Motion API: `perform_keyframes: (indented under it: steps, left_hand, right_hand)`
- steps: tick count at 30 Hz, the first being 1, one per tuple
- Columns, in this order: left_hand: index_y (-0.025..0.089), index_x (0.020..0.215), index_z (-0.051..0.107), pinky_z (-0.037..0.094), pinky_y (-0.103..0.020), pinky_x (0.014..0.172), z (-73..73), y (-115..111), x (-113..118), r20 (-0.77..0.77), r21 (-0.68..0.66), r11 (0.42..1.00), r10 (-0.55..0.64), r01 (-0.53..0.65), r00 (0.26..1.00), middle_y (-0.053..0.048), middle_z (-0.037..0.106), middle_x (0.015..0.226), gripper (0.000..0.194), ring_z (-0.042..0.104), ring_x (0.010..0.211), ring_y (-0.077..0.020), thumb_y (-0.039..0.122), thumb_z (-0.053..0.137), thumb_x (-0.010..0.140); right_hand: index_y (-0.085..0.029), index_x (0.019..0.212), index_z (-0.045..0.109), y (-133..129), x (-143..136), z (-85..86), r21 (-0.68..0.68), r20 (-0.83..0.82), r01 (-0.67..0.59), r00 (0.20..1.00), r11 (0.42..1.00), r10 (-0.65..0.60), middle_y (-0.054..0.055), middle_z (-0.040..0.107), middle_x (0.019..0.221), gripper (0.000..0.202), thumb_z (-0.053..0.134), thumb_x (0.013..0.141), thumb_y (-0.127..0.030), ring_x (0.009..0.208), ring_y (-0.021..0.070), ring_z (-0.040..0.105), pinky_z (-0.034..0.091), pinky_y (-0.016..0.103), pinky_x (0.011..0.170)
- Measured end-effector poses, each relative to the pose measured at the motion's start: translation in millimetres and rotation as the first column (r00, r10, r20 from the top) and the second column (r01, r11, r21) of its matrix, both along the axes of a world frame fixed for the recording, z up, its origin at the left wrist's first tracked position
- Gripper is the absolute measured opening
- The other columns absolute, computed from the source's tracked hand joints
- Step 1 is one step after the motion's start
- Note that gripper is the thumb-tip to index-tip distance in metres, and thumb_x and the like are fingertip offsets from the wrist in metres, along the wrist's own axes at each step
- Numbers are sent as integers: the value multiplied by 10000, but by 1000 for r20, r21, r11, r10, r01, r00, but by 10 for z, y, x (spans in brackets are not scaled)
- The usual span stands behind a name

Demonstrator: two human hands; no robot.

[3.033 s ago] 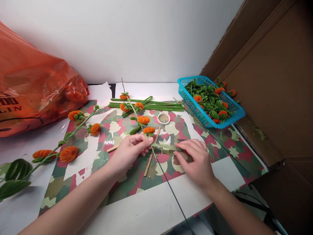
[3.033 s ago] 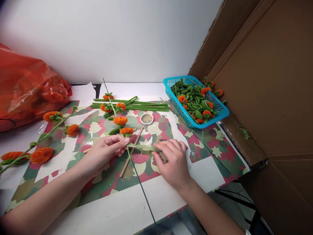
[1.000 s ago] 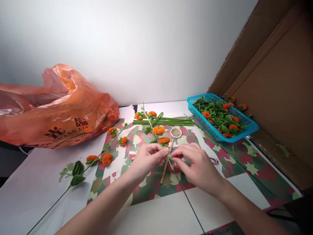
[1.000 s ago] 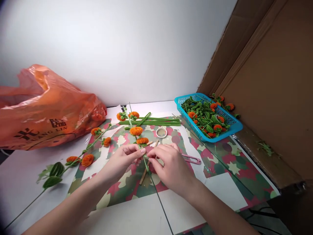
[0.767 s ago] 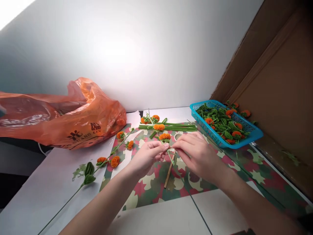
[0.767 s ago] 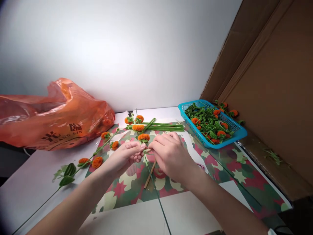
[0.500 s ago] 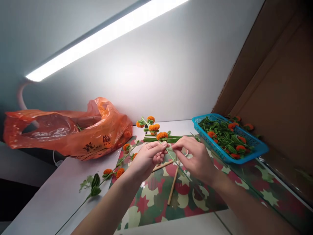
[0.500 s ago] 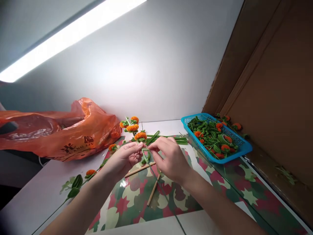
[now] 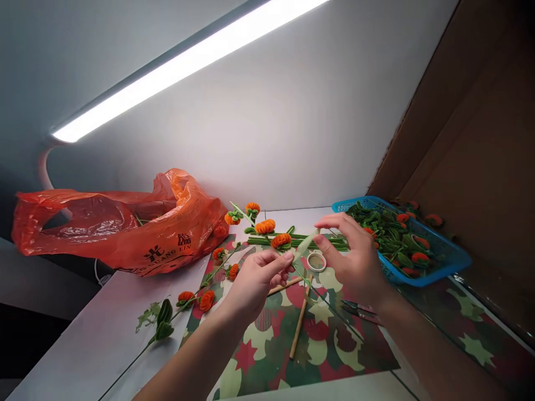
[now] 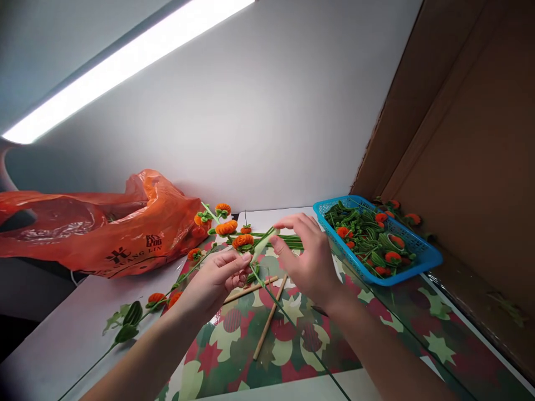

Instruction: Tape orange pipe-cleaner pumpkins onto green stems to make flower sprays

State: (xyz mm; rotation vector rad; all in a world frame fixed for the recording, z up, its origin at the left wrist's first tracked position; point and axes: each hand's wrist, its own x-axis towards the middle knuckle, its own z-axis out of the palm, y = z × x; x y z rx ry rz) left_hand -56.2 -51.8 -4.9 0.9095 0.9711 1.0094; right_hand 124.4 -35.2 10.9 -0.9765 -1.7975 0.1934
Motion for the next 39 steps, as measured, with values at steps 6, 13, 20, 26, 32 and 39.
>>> perform_keyframes:
  steps: [6,13,20,26,32,39]
  left_hand:
    - [142,514,527,370,-214,547,-1,-30,16,-160,144,990,21,3,987,33,503,497,323,457,509,-69,358,662,713]
    - [150,522,517,386,-235,568,-36,5,-10,-242,129,992,18,14,970,32,479,455,332,443,493,-84,390,649,709]
    - [149,535,534,280,-221,495,-78,40,-38,-315,166,986,49,4,948,38,420,520,331,355,511,-74,411,658,696]
    - [150,514,543,262,-235,496,-95,41,-50,-292,229,970,152,-85,944,32,408,518,322,359,532,-81,387,676,688]
    - [149,496,584,294,-239,495,-66,52,-19,-326,337,929,266,-152,907,27,459,500,290,395,506,-82,358,699,661]
    - [175,632,699,436,-302,705,-175,136,-64,-247,439,889,258,-130,934,-35,652,695,138,576,728,-183,311,712,654]
  right_hand:
    - [-226,976,629,-44,-36,-10,-567,-76,-265,960,780,270,39,676,942,252,609,775,-376,849,192,628,485,301,694]
    - [-198,851,673,-40,-104,-7,-685,-115,-259,962,681,249,30,680,861,155,594,756,-292,779,171,609,452,253,617]
    - [-175,731,634,-53,-93,53,-657,-167,-231,973,718,160,10,629,753,167,571,765,-326,689,142,554,402,239,587]
    - [-172,651,561,-14,-236,-149,-667,-489,-407,871,624,46,-33,542,634,166,576,751,-305,622,105,511,393,231,600]
    - [-167,587,484,25,-326,-254,-622,-746,-648,661,439,-80,-71,449,527,223,640,676,-299,483,74,507,422,224,540]
    - [-146,651,561,22,-297,-319,-580,-812,-774,572,252,-112,-35,517,635,143,677,673,-227,486,72,548,483,213,489]
